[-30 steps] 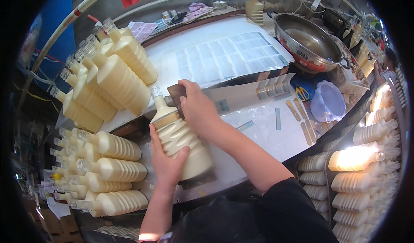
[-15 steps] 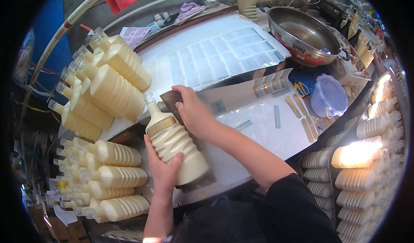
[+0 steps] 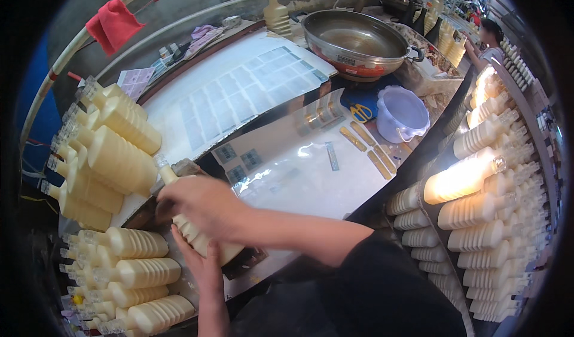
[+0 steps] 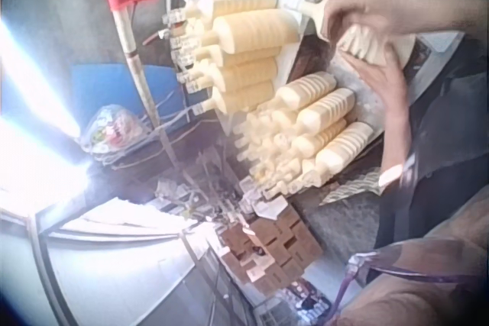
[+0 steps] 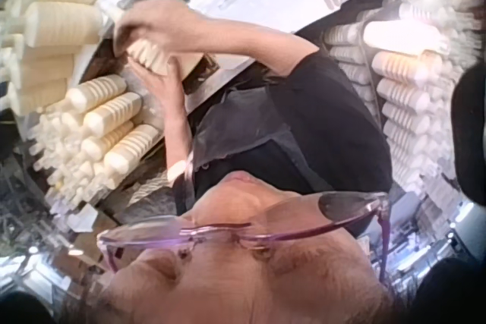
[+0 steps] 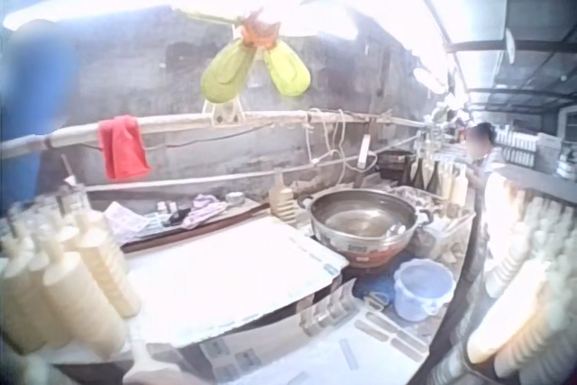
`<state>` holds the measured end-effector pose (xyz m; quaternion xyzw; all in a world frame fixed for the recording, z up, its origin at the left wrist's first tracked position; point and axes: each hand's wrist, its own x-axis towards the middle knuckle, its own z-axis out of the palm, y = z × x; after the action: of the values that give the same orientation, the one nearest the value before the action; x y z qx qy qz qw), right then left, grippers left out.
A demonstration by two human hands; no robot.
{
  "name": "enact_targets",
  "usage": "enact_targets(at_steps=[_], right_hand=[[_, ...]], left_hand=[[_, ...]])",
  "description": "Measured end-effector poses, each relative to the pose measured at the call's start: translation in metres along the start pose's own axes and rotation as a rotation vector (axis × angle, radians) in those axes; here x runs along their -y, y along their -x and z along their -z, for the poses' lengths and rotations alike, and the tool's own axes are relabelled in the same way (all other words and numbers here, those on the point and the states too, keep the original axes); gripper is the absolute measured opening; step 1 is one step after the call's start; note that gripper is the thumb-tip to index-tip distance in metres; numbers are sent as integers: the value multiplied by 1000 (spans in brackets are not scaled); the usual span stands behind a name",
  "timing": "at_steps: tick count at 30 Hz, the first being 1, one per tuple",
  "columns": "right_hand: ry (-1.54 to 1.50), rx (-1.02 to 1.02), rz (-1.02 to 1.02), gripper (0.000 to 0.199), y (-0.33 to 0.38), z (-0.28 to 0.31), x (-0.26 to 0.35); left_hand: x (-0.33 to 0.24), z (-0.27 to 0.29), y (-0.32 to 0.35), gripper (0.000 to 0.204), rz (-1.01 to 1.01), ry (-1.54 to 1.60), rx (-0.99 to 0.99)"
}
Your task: The person repeatedly picks up cream-colored plastic bottles, applies rectangular labels to their bodies, and smooths them with a small tool. The person handles the bottles one at a time, placing each labeled bottle back into a stack on the table.
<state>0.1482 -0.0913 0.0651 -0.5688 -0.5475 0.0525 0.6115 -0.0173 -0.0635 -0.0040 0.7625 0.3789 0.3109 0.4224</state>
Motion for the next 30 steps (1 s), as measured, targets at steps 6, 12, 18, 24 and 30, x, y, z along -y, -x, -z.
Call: enact_targets(at_steps=[6,12,18,24,30], right_hand=[[552,150,-712,22,58,121,-63],[1032,119,-535,28,93,171,-146],[1029,408,-737,43,112,168,-122],[1035,592,-625,64,175,146,-13],[712,467,-578,59,206,139,22]], left_hand=[[-11,-2,2,98,27,146,37],[-7,-7,3,97,11,195,-1],[-5,-7,4,97,10,187,-9],[-12,-8,6,93,-8,147,-14],[-12,-8,5,88,54,143,-24]])
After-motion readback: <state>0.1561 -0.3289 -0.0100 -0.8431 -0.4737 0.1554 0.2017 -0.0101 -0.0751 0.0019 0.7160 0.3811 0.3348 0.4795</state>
